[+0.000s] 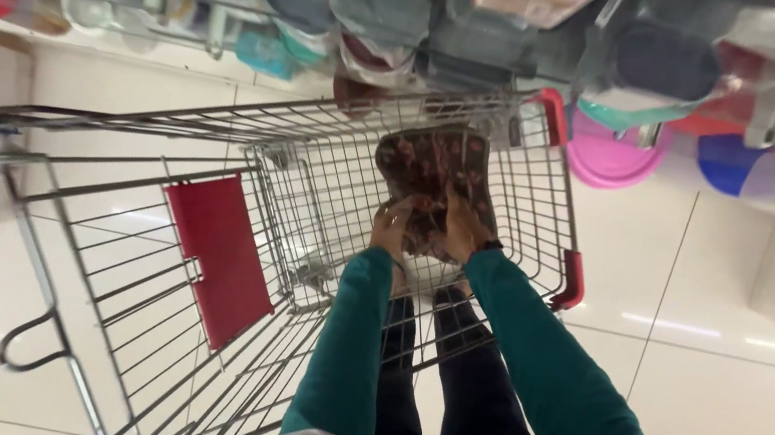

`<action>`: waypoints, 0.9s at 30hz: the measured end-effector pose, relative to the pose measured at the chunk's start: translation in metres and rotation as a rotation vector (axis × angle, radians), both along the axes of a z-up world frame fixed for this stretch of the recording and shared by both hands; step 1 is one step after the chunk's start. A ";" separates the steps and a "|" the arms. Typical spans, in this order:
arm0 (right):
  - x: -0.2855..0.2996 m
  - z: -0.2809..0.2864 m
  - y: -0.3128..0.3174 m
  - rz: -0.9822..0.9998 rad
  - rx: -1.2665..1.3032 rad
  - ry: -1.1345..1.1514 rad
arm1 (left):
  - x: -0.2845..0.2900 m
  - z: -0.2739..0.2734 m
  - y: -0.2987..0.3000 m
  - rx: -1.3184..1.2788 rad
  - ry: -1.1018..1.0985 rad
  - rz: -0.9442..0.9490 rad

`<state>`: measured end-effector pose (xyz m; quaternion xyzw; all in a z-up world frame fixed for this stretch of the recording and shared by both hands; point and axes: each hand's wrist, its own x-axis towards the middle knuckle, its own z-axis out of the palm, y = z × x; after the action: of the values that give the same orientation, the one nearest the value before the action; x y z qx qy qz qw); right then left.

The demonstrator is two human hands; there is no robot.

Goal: Selecting various glass and plastic storage jars from shelves and placing them into a shopping cart, then briefly wiping a shelf.

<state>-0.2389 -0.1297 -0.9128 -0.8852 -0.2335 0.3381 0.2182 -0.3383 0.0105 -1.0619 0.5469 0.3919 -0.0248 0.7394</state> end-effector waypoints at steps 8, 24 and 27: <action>-0.003 -0.063 -0.034 -0.178 0.079 -0.124 | 0.031 0.068 -0.013 -0.123 -0.203 -0.120; -0.028 0.082 -0.144 0.355 -0.168 -0.420 | -0.031 0.219 -0.092 0.817 -0.216 -0.733; -0.045 0.103 -0.145 0.202 -0.067 -0.383 | -0.056 0.261 -0.105 0.814 -0.010 -0.907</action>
<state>-0.2840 -0.2745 -0.8101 -0.9121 -0.3470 0.1913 0.1054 -0.3944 -0.0944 -0.8006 0.8982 0.0944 -0.1827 0.3886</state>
